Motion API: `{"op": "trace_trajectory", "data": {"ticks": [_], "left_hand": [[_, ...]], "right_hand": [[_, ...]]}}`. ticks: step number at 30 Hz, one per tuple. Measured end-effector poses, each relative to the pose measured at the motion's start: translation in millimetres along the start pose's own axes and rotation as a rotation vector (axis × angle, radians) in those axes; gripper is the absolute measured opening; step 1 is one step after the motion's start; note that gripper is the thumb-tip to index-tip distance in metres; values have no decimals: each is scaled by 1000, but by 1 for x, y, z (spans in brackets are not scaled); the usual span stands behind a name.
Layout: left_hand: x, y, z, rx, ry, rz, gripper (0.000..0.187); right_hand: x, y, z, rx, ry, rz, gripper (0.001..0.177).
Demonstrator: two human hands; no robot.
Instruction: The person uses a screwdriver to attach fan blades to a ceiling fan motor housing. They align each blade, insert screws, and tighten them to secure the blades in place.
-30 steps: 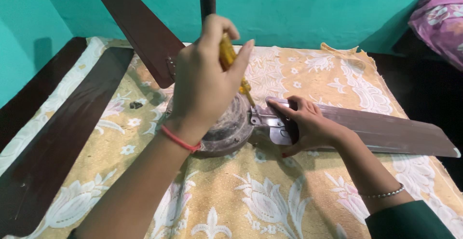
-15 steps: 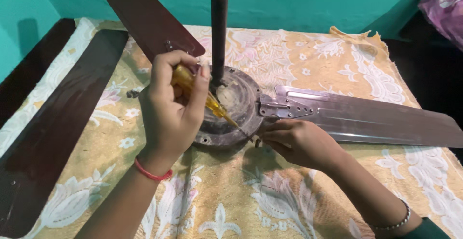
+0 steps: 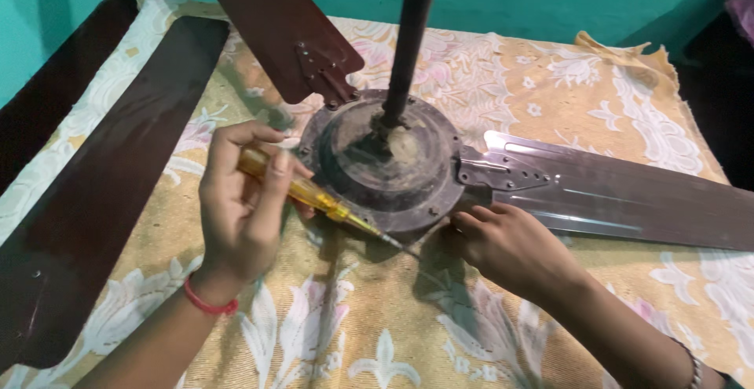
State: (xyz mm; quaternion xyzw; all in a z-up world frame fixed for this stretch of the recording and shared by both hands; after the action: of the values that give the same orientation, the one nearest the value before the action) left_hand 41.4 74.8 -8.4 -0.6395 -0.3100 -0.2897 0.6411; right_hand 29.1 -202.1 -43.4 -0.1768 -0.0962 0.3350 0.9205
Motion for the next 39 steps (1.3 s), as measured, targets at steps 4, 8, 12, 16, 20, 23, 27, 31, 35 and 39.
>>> {"op": "trace_trajectory", "data": {"ticks": [4, 8, 12, 16, 20, 23, 27, 31, 35, 39], "left_hand": [[-7, 17, 29, -124, -140, 89, 23], [-9, 35, 60, -206, -329, 165, 20], [-13, 42, 92, -99, -429, 75, 17], [-9, 54, 119, 78, -508, -43, 13], [-11, 70, 142, 116, -603, 120, 12], [-8, 70, 151, 218, -591, 135, 10], [-3, 65, 153, 275, -537, 142, 8], [0, 62, 154, 412, -509, 209, 11], [0, 56, 152, 535, -481, 162, 12], [2, 49, 145, 773, -397, 41, 9]], "right_hand": [[3, 9, 29, 421, -43, -55, 12], [10, 25, 74, 577, -251, 78, 15], [49, 40, 101, 671, -422, 29, 21], [106, 56, 105, 765, -489, -65, 21], [160, 78, 93, 905, -351, -189, 19], [190, 106, 78, 949, -271, -318, 20], [221, 138, 63, 934, -303, -330, 14], [254, 138, 44, 991, -363, -465, 10], [269, 124, 16, 1283, -575, -594, 19], [271, 114, -15, 1211, -571, -656, 27]]}}
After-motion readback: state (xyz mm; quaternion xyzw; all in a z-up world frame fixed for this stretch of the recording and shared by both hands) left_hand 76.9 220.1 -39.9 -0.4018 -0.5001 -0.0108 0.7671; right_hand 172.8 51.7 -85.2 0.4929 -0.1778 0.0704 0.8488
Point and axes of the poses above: each hand's wrist, its own x-axis towards the middle knuckle, its own z-axis out of the back of the hand, y = z × x, the point moved 5 cm from there along x, towards the middle knuckle, and after that the axes turned 15 degrees about -z, right-handed, at the moved point
